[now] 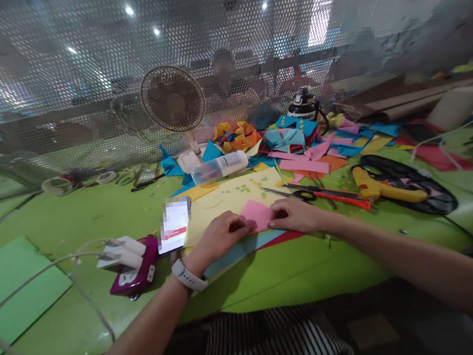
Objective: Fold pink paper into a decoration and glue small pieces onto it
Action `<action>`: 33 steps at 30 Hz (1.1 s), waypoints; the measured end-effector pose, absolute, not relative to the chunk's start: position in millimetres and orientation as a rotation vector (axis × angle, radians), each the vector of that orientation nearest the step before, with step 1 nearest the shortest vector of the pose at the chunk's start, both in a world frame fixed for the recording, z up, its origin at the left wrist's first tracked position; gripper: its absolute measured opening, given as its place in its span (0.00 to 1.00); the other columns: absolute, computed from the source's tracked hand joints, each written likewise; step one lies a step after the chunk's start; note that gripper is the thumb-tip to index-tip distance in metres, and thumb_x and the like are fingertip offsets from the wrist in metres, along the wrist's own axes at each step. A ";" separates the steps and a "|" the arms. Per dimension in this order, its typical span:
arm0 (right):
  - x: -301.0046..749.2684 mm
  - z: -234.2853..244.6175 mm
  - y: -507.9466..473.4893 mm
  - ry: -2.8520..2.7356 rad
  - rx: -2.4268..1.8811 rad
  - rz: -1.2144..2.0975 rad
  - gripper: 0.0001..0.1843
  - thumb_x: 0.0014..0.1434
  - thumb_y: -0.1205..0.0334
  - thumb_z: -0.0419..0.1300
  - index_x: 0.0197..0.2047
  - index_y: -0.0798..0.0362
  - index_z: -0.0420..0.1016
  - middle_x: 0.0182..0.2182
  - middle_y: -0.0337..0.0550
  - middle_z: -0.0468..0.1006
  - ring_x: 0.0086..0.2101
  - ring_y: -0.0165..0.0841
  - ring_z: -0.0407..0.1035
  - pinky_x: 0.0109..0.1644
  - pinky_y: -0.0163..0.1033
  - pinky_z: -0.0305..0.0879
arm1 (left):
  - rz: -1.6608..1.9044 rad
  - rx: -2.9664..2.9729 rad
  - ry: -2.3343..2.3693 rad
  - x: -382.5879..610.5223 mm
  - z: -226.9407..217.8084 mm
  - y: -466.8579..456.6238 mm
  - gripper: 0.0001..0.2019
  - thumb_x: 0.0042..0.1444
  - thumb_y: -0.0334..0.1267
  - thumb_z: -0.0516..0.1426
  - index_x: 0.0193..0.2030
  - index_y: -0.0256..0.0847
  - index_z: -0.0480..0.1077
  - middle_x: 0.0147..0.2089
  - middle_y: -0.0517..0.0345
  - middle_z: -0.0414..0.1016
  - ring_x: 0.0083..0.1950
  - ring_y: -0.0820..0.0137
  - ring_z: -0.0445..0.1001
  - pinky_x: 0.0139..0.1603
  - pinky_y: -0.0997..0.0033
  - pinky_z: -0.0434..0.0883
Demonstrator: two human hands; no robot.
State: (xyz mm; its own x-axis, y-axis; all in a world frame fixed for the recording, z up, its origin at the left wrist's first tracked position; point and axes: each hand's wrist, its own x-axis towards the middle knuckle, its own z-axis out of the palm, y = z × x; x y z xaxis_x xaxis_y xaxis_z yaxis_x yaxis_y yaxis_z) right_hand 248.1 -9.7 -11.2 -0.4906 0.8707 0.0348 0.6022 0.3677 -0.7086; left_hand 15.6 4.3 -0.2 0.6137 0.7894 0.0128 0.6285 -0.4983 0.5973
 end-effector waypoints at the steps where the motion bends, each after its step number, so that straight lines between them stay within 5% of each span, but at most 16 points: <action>1: 248.8 -11.6 -9.2 -2.227 -1.279 0.905 0.08 0.52 0.60 0.59 0.28 0.57 0.74 0.25 0.41 0.74 0.27 0.30 0.65 0.30 0.33 0.57 | 0.378 2.283 1.122 15.2 0.3 4.2 0.16 0.55 0.52 0.52 0.33 0.42 0.72 0.35 0.57 0.71 0.36 0.68 0.69 0.36 0.69 0.64; 16: 251.1 -13.2 -7.9 -2.218 -1.324 0.898 0.09 0.50 0.59 0.59 0.28 0.57 0.74 0.25 0.41 0.76 0.27 0.30 0.67 0.29 0.33 0.57 | 0.249 2.309 1.344 -22.4 4.8 3.3 0.18 0.56 0.53 0.49 0.35 0.41 0.70 0.33 0.58 0.74 0.33 0.68 0.70 0.33 0.70 0.63; 20: 251.2 -13.7 -8.2 -2.225 -1.315 0.874 0.08 0.50 0.60 0.59 0.27 0.57 0.74 0.25 0.40 0.75 0.26 0.30 0.66 0.29 0.33 0.56 | 0.427 2.562 1.567 -22.1 10.6 -15.4 0.16 0.61 0.46 0.46 0.40 0.40 0.70 0.44 0.52 0.74 0.47 0.62 0.70 0.49 0.60 0.63; 23: 250.5 -12.4 -9.2 -2.234 -1.289 0.877 0.08 0.51 0.61 0.58 0.27 0.57 0.74 0.24 0.40 0.74 0.26 0.30 0.66 0.30 0.33 0.56 | 0.509 2.863 1.412 -1.6 8.9 -38.0 0.20 0.64 0.43 0.41 0.58 0.40 0.59 0.63 0.50 0.58 0.64 0.62 0.55 0.64 0.54 0.44; 26: 249.5 -10.2 -10.6 -2.234 -1.267 0.895 0.08 0.52 0.61 0.57 0.28 0.57 0.74 0.24 0.40 0.75 0.27 0.30 0.66 0.30 0.33 0.57 | 0.336 2.959 1.168 20.2 -3.4 -54.7 0.33 0.60 0.55 0.42 0.66 0.38 0.44 0.69 0.48 0.42 0.69 0.60 0.41 0.66 0.54 0.39; 33: 250.3 -9.0 -11.0 -2.232 -1.275 0.892 0.09 0.52 0.60 0.58 0.28 0.57 0.74 0.26 0.41 0.76 0.28 0.30 0.67 0.32 0.33 0.59 | 0.240 2.840 1.164 28.9 -24.0 -55.2 0.40 0.55 0.62 0.43 0.67 0.43 0.33 0.70 0.49 0.37 0.69 0.61 0.37 0.66 0.54 0.39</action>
